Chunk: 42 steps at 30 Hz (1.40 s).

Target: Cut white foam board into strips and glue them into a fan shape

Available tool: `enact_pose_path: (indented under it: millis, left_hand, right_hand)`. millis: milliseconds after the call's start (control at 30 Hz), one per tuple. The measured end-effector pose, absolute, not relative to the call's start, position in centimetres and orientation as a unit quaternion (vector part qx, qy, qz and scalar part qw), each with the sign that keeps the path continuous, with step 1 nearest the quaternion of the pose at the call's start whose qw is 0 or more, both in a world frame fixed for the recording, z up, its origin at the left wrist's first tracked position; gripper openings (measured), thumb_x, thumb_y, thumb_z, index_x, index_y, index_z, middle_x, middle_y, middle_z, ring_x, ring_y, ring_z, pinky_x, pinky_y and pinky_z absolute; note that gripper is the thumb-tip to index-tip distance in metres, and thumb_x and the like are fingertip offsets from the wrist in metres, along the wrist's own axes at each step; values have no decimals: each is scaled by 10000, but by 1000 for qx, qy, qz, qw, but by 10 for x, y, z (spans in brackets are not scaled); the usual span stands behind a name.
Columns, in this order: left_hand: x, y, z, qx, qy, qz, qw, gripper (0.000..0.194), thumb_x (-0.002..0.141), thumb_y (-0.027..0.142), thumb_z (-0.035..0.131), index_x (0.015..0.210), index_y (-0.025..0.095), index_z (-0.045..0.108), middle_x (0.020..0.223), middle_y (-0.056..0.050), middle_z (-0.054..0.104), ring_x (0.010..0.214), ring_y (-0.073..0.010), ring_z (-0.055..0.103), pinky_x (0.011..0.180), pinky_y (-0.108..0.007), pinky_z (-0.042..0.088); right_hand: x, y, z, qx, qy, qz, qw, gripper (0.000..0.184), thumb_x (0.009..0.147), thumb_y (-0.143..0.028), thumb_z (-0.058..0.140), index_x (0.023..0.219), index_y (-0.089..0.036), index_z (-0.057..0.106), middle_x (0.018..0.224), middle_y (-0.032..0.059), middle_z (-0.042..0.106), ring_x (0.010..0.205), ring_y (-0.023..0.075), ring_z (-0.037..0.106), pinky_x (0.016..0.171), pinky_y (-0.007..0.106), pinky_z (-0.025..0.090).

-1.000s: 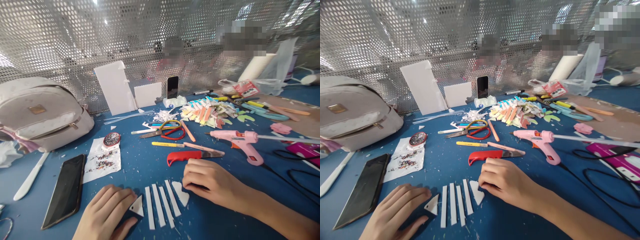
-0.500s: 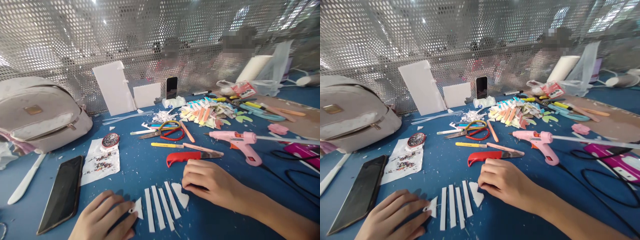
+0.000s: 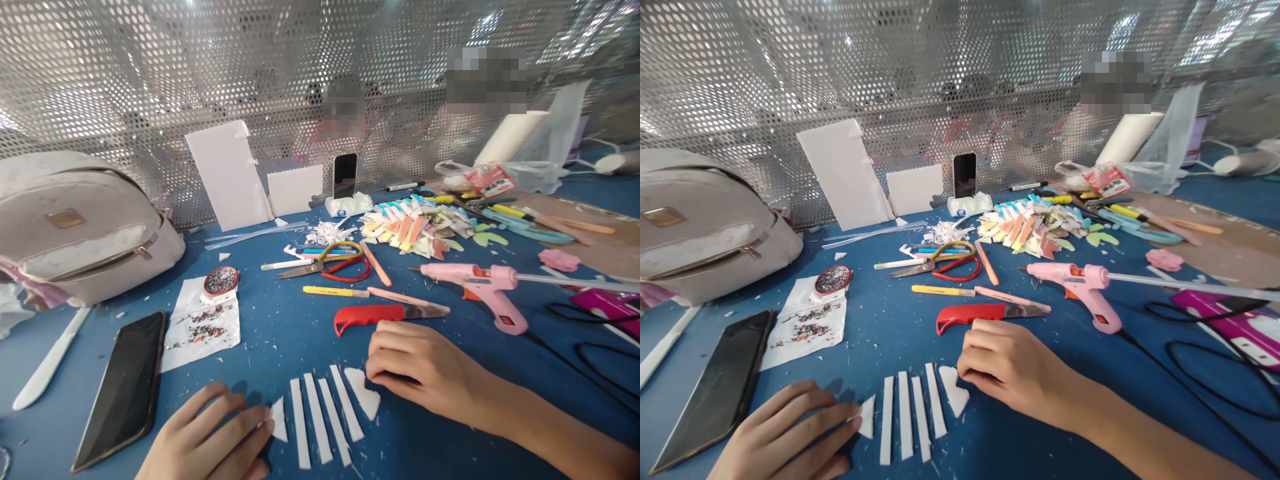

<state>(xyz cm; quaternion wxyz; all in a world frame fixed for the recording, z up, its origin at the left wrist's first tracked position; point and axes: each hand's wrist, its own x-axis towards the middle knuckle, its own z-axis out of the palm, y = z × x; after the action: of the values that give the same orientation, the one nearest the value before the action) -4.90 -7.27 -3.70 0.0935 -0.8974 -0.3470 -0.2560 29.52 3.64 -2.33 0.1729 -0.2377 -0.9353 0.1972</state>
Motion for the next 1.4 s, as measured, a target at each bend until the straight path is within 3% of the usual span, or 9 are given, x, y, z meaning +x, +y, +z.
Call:
enact_pose_path:
  millis: [1400]
  left_hand:
    - [-43, -72, -37, -889, -354, -271, 103, 297, 1078, 206, 450, 1066, 154, 743, 1024, 4, 762, 923, -139, 667, 1026, -330, 421]
  right_hand:
    - [292, 37, -19, -230, -940, 184, 171, 200, 1025, -165, 532, 862, -212, 637, 829, 7, 662, 769, 163, 581, 709, 279, 429]
